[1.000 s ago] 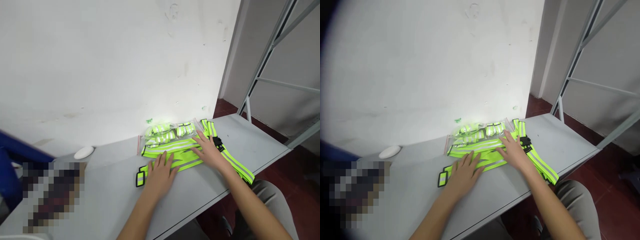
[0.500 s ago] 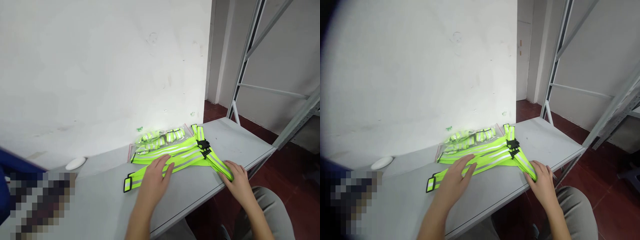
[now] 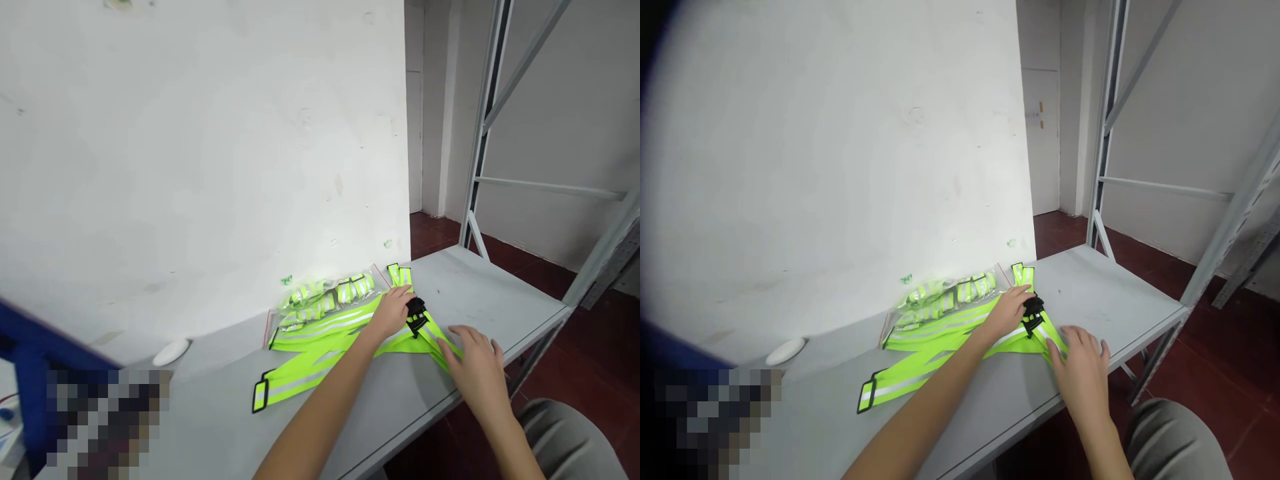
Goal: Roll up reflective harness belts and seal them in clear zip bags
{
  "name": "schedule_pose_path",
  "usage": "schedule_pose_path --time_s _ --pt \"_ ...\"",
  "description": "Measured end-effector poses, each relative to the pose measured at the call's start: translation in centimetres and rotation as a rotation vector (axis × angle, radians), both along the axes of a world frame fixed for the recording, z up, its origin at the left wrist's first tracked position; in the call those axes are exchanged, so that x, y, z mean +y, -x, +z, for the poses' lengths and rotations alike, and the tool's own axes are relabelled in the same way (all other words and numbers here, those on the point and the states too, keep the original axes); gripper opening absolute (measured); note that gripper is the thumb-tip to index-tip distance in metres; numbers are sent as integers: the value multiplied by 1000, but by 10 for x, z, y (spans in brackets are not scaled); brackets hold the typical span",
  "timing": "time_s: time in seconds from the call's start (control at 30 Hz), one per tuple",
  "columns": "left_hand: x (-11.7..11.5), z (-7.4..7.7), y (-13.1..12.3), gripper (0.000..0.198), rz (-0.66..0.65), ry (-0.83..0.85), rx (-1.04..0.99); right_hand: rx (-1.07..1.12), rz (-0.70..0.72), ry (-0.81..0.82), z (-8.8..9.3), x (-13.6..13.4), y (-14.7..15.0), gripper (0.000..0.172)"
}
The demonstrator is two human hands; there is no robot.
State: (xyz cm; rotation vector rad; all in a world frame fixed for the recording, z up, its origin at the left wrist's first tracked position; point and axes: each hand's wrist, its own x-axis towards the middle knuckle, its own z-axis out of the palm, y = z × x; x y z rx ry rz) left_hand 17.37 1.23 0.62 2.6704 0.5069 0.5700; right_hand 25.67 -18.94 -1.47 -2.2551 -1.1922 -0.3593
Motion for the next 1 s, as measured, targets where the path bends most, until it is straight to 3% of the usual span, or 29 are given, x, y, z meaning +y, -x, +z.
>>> schedule_pose_path --time_s 0.1,0.27,0.43,0.83,1.0 --pt "4 -11 10 45 -62 -5 31 78 8 51 12 41 11 34" --pt "7 -20 15 54 -92 17 80 237 -69 69 -5 77 17 28" --pt "12 -24 13 61 -104 53 83 268 -121 -6 -13 75 16 27" --pt "21 -36 8 61 -118 33 -39 307 -24 -177 -9 69 18 20" --pt "21 -39 8 62 -122 35 -53 421 -5 -185 -9 66 13 31"
